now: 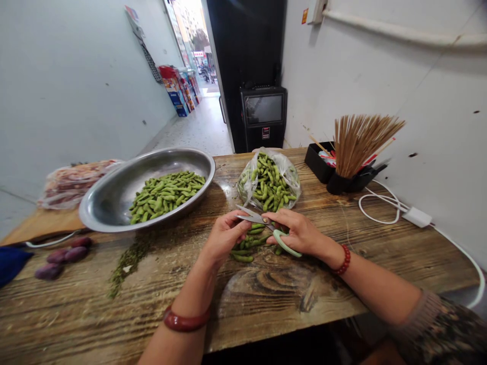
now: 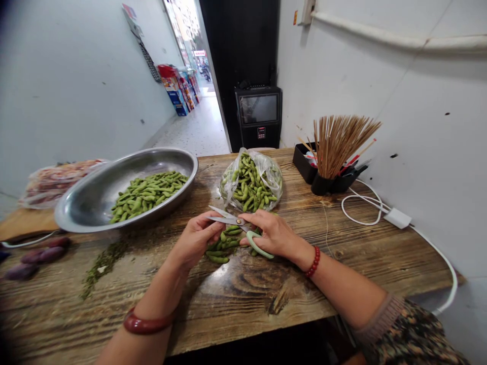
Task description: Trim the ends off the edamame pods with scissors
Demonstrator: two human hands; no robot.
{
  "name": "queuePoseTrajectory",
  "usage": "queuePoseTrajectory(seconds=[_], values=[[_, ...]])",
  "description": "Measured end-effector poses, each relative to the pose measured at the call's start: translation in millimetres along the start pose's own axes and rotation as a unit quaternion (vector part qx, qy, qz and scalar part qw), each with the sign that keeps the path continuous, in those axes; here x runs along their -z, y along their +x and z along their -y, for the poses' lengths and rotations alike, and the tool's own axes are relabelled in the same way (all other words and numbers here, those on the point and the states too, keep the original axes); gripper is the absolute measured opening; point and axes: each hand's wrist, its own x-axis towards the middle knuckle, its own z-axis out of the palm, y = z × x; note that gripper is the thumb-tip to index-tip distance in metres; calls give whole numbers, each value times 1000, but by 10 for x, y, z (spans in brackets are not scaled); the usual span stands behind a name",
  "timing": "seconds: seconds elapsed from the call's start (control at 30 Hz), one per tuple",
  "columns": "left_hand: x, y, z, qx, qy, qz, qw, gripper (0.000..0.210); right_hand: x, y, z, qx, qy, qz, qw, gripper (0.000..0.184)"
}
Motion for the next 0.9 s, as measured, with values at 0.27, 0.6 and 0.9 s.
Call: queuePoseTrajectory(seconds=[0.27, 0.6, 0.9], values=[[36, 17, -9, -23, 45, 6, 999, 9, -20, -9, 0, -4, -10, 5, 1000, 51], [55, 73, 18, -36, 85, -17, 996, 21, -7, 8, -66, -42, 26, -79, 996, 47], [5, 123, 233, -128, 527, -31, 839, 18, -19, 15, -18, -37, 21, -68, 997, 46]])
